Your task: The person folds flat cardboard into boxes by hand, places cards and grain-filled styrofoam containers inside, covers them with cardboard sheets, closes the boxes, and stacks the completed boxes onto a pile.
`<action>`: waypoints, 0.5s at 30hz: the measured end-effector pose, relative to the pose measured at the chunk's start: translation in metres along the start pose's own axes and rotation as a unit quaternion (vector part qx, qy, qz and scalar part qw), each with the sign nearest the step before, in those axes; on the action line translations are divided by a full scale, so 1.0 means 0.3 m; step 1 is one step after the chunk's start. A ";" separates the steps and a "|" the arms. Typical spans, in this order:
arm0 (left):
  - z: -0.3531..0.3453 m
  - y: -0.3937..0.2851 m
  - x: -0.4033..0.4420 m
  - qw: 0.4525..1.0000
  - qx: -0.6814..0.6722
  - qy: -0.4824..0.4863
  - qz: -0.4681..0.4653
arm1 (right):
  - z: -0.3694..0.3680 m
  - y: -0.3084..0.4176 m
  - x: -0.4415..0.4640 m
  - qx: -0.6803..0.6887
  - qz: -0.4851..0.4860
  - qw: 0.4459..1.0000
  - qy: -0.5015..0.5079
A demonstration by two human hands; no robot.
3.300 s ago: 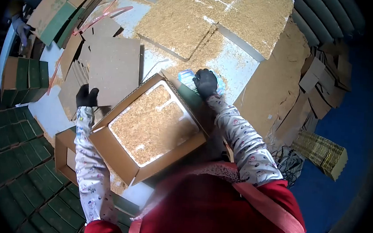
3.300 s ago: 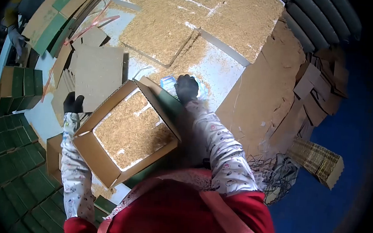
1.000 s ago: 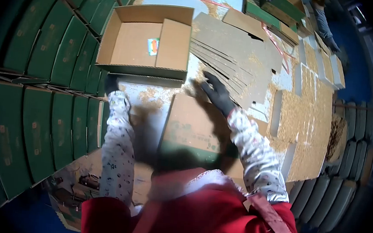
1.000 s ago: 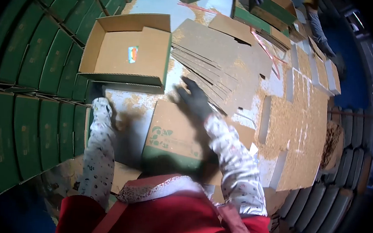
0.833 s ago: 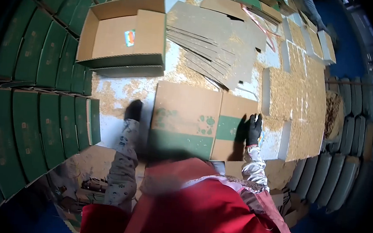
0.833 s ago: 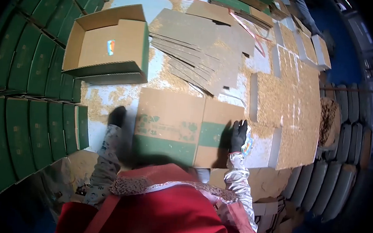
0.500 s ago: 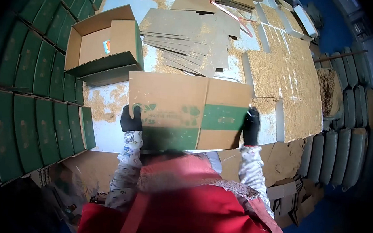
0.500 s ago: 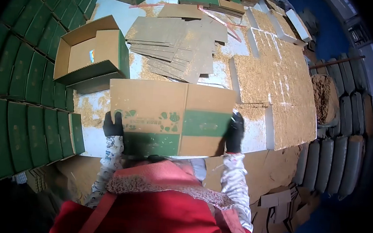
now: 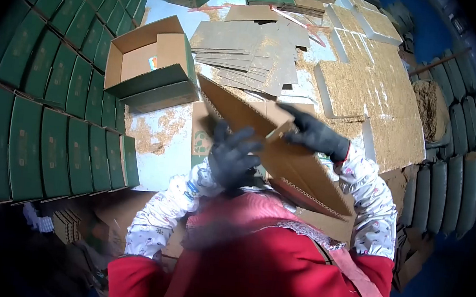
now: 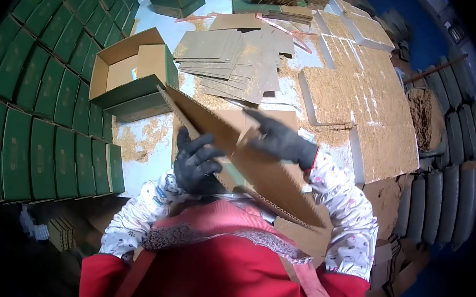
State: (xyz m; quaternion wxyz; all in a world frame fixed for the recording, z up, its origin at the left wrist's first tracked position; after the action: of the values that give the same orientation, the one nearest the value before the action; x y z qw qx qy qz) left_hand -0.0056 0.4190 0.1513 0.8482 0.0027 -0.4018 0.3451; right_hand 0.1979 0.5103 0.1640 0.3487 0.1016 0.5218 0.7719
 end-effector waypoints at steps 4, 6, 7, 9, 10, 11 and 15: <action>0.208 -0.074 0.126 0.956 -0.045 0.276 -0.087 | 0.252 -0.001 -0.031 -0.204 0.085 0.940 -0.260; 0.197 -0.092 0.101 0.847 0.070 0.517 0.104 | 0.295 0.043 -0.075 -0.389 0.124 0.845 -0.346; 0.168 -0.091 0.109 0.851 0.070 0.510 0.103 | 0.274 -0.023 -0.052 -0.503 0.143 0.780 -0.343; 0.090 -0.049 0.098 0.860 0.121 0.462 0.180 | 0.087 0.049 -0.085 -0.435 0.197 0.868 -0.138; 0.059 -0.039 0.117 0.893 0.135 0.395 0.169 | 0.047 0.030 -0.087 -0.426 0.171 0.888 -0.016; -0.004 -0.021 0.104 0.936 0.146 0.286 0.143 | 0.022 0.042 -0.086 -0.402 0.208 0.891 -0.029; -0.267 0.017 -0.051 0.910 0.167 0.327 0.192 | -0.008 0.071 -0.046 -0.347 0.007 0.915 0.206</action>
State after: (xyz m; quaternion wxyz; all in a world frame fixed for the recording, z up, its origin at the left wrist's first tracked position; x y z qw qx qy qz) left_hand 0.0391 0.4363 0.0852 0.8369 -0.0455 -0.0306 0.5446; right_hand 0.1975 0.4950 0.1846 0.2411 -0.1834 0.2805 0.9108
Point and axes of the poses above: each hand's wrist, its own x-axis towards the middle knuckle, its own z-axis out of the back of the hand, y = z × x, the point moved 3 cm from there along x, towards the middle knuckle, and after that the axes turned 3 degrees about z, right-handed, at the moved point
